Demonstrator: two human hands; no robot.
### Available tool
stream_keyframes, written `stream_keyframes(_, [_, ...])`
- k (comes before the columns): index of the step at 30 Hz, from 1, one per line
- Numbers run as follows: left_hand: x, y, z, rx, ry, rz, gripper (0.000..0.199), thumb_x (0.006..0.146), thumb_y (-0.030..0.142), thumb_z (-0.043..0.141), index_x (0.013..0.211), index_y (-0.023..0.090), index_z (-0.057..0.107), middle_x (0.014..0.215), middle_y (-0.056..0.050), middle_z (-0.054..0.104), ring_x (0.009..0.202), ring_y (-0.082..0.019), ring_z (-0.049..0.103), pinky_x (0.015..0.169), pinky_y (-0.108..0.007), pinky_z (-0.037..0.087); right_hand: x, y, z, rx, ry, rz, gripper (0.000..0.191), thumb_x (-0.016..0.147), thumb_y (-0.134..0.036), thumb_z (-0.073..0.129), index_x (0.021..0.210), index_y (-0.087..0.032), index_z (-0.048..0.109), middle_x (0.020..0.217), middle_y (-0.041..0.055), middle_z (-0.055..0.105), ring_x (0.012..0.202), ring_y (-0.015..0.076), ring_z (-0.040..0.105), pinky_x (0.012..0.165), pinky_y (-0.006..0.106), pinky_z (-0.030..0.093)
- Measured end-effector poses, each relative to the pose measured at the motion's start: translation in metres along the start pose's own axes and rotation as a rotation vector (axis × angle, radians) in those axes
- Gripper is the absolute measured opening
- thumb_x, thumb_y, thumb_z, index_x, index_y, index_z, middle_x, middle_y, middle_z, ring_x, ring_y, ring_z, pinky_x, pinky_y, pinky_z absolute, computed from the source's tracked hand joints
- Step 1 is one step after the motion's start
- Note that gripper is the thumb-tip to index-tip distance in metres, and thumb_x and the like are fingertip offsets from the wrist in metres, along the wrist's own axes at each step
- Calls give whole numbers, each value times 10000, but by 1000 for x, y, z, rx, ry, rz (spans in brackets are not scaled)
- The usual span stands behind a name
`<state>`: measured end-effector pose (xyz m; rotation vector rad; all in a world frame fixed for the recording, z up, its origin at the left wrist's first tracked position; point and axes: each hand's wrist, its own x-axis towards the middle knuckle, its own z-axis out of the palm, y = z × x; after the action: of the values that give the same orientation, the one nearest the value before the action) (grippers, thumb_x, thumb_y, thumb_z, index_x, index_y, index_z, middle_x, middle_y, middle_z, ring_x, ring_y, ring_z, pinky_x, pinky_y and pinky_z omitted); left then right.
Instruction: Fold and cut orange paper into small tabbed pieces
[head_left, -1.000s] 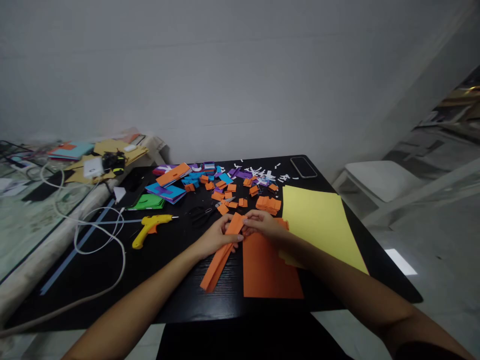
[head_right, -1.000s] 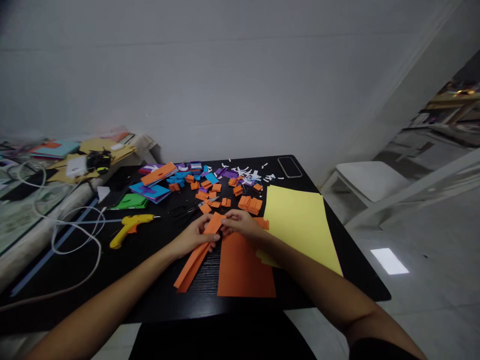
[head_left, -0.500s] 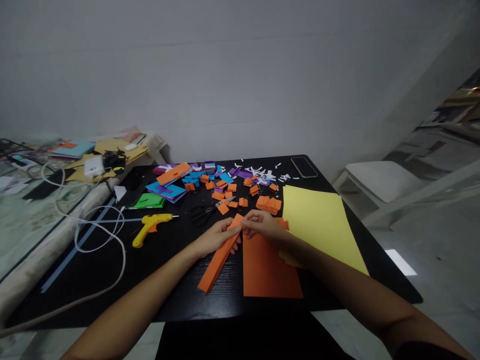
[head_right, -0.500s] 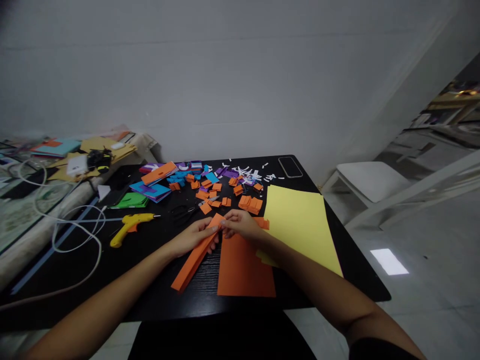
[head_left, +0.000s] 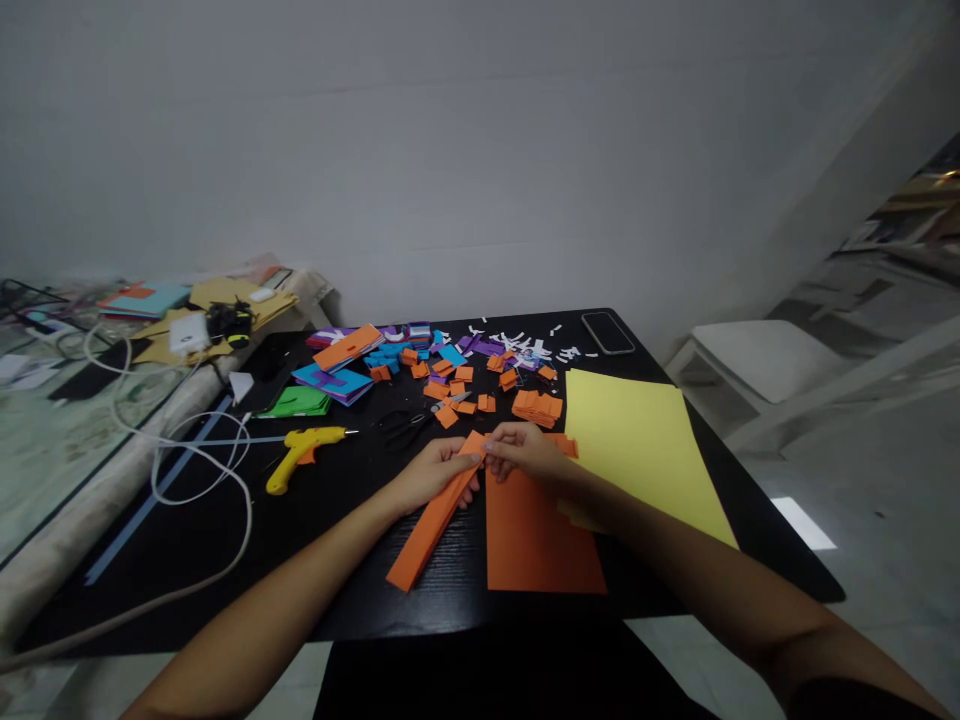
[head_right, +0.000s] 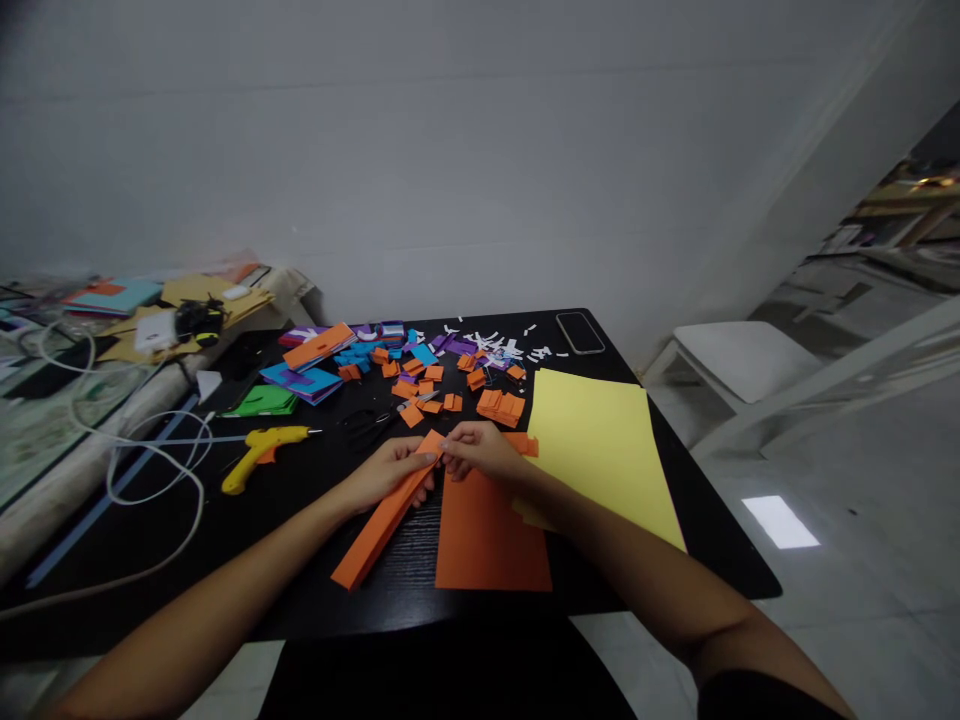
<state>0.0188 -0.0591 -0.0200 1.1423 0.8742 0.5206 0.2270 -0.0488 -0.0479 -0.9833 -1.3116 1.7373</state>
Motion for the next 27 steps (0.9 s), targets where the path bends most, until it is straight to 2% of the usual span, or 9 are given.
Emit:
stream_keyframes(9, [0, -1, 2, 6, 10, 33, 488, 817, 600, 773, 901, 145, 618, 719, -29, 708, 551, -137, 678, 537, -245, 562, -3, -2, 3, -45, -21, -13, 498, 704, -615, 860, 780, -161, 669, 686, 21, 730, 545, 137, 690, 544, 260, 578])
stream_keyframes(15, [2, -2, -2, 13, 7, 47, 503, 803, 609, 783, 874, 134, 635, 693, -38, 708, 519, -125, 658, 528, -237, 549, -3, -4, 4, -62, -27, -15, 525, 748, -675, 799, 728, -179, 629, 600, 0, 687, 488, 137, 659, 489, 257, 553])
stream_keyframes(20, [0, -1, -1, 11, 4, 51, 485, 811, 593, 781, 892, 132, 657, 757, -52, 727, 618, -161, 705, 555, -253, 564, -6, -7, 4, -85, -46, -22, 501, 765, -650, 797, 729, -176, 638, 599, -4, 685, 477, 129, 650, 485, 244, 534])
stream_keyframes(25, [0, -1, -1, 4, 14, 66, 483, 799, 589, 795, 846, 130, 651, 727, -49, 735, 589, -152, 697, 561, -245, 546, -7, -5, 6, -94, -47, -37, 494, 787, -636, 785, 702, -171, 643, 590, 0, 670, 480, 127, 637, 491, 246, 534])
stream_keyframes(27, [1, -1, -1, -3, 14, 74, 483, 789, 585, 806, 822, 128, 653, 722, -56, 743, 587, -148, 698, 577, -239, 539, -5, -1, 6, -78, -22, -41, 483, 782, -636, 787, 759, -172, 652, 624, 7, 681, 496, 140, 648, 496, 268, 554])
